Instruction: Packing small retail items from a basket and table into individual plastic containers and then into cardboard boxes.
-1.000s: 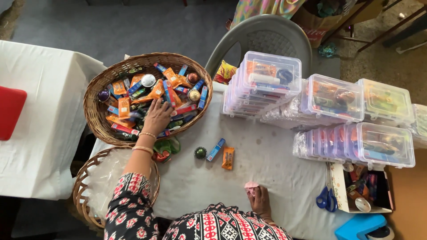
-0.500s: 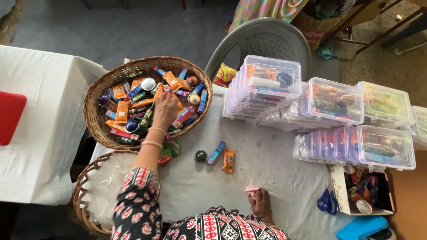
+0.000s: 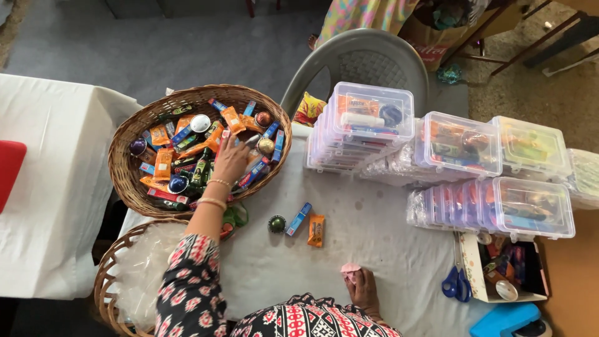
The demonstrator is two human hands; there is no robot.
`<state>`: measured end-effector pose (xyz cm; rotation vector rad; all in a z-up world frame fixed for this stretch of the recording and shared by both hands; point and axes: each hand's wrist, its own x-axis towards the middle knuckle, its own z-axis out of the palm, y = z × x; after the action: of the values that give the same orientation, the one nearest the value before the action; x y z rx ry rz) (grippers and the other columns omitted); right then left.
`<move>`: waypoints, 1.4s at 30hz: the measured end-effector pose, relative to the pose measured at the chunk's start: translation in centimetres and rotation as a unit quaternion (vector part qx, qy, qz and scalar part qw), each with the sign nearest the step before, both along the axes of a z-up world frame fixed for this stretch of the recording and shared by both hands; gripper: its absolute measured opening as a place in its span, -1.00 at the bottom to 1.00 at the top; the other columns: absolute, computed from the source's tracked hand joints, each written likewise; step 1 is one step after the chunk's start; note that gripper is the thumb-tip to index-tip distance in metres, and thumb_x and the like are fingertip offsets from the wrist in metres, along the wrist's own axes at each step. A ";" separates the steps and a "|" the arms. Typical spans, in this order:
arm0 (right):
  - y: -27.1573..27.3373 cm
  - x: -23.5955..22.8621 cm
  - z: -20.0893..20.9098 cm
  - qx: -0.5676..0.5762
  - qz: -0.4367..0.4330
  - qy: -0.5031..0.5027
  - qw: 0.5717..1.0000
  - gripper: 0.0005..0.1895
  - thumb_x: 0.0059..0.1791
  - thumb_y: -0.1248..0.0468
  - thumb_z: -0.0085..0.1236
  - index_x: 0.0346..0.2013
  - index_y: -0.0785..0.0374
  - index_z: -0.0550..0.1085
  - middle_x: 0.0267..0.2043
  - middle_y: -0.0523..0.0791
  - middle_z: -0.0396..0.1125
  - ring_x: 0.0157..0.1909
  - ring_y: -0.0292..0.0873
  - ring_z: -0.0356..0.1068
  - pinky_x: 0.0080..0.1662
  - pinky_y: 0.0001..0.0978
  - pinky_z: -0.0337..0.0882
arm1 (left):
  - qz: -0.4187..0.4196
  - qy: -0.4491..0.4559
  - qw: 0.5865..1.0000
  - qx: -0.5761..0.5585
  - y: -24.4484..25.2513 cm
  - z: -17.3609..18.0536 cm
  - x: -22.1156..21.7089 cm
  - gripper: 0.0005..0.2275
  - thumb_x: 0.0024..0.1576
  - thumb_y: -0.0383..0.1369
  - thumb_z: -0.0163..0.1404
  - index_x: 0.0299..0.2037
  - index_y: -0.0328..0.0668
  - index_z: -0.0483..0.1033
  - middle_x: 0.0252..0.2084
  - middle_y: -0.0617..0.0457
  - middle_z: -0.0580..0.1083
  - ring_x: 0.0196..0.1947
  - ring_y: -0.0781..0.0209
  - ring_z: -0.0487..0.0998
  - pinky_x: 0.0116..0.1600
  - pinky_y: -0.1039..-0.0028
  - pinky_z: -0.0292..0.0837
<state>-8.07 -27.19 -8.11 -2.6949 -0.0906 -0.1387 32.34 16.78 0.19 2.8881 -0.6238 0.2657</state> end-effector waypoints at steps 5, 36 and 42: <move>0.0 0.0 0.1 0.014 -0.002 0.010 1.000 -0.53 -0.10 0.22 0.15 0.05 0.32 0.34 0.02 0.10 0.24 0.06 0.19 0.25 0.10 -0.01 0.30 | 0.004 0.037 0.999 -0.012 0.3 3.9 -1.7 -0.80 0.07 -0.41 -0.03 -0.15 -0.09 0.61 -0.10 0.00 0.54 0.21 -0.17 0.36 0.39 0.09 0.13; -0.2 -0.2 -0.4 0.005 0.002 -0.006 1.000 -0.57 -0.08 0.20 0.13 0.03 0.33 0.35 0.00 0.09 0.25 0.01 0.15 0.27 0.04 -0.03 0.34 | -0.029 0.025 0.999 -0.022 -4.7 1.4 -1.5 -0.67 0.04 -0.20 0.03 0.04 0.16 0.59 0.37 -0.05 0.29 0.41 -0.17 0.11 0.38 -0.22 -0.14; 0.0 0.2 0.3 -0.004 0.022 -0.031 0.999 -0.54 -0.10 0.22 0.13 0.03 0.35 0.35 -0.01 0.10 0.25 0.00 0.17 0.27 0.04 -0.01 0.33 | 0.054 0.067 0.996 -0.011 -3.7 1.6 -0.8 -0.71 0.17 -0.22 -0.02 0.09 0.16 0.55 0.42 -0.04 0.25 0.49 -0.21 0.03 0.46 -0.21 -0.28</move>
<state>-7.92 -27.24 -7.80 -2.6939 -0.1703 -0.2094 31.57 13.07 1.82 2.8917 -0.4401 0.0907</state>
